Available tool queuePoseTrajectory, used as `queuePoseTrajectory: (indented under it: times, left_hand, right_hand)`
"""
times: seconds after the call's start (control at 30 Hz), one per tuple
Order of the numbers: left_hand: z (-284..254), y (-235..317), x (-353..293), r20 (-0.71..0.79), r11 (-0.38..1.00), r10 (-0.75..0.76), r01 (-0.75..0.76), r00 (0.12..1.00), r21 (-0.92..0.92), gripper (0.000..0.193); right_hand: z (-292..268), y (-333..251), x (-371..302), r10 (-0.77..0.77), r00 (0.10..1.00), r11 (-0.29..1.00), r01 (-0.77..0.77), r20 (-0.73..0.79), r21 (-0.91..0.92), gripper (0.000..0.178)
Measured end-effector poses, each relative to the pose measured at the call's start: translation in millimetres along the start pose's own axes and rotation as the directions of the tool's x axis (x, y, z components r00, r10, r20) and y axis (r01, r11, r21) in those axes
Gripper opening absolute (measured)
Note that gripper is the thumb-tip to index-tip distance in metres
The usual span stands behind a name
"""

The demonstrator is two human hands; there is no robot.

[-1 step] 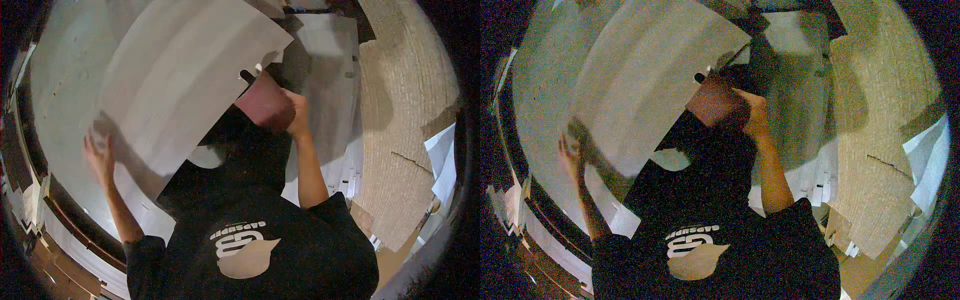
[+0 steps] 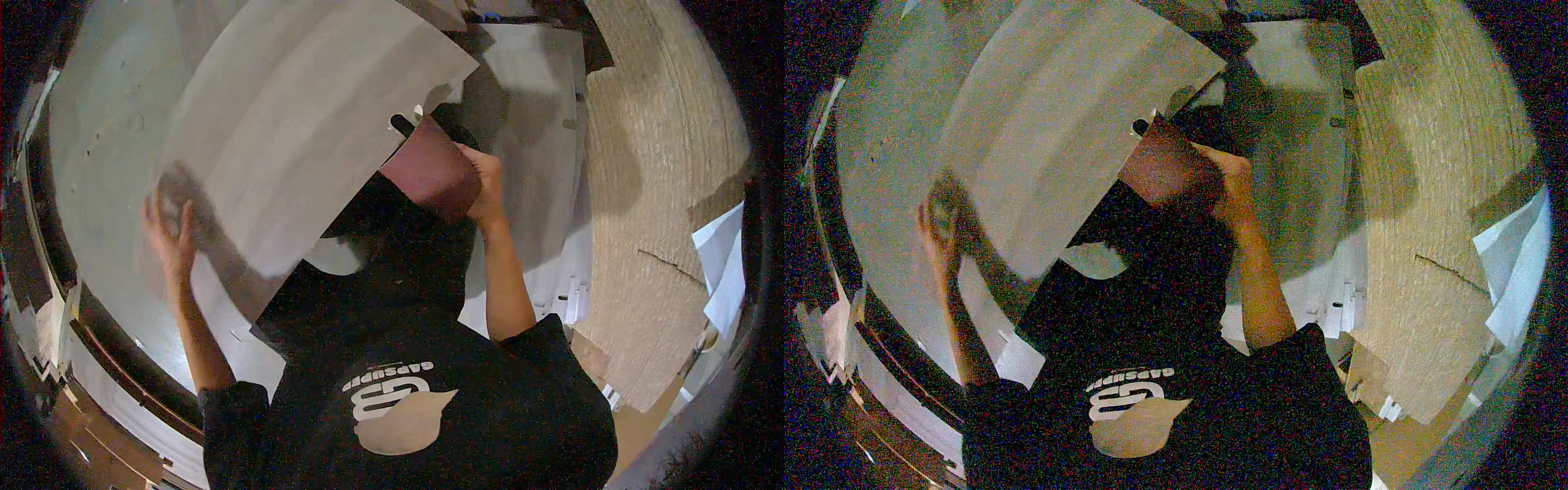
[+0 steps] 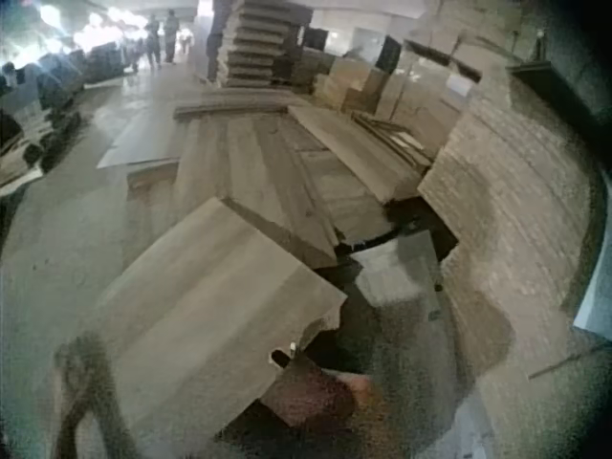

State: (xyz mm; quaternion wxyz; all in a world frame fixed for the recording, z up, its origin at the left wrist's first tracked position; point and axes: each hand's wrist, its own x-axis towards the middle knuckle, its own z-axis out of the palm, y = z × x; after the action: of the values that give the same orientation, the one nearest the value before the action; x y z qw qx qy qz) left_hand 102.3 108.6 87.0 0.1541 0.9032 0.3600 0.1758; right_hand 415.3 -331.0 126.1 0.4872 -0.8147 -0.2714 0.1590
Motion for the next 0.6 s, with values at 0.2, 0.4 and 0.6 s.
queuePoseTrajectory:
  times: [0.2, 0.4, 0.6]
  left_hand:
    - [79, 182, 130, 0.175, 0.887, 0.460, -0.443, 0.870, -0.132, 0.069]
    - [85, 315, 190, 0.554, 0.906, 0.263, -0.399, 0.790, 0.139, 0.101]
    - [100, 338, 180, 0.418, 0.923, 0.271, -0.358, 0.867, 0.144, 0.100]
  right_hand:
    - [1, -33, 6, -0.011, 1.000, 0.999, 0.012, 0.027, -0.042, 0.038]
    - [3, -11, 3, 0.006, 1.000, 0.992, -0.002, 0.025, -0.126, 0.040]
    - [6, -9, 16, -0.078, 0.985, 0.989, 0.096, 0.151, -0.113, 0.042]
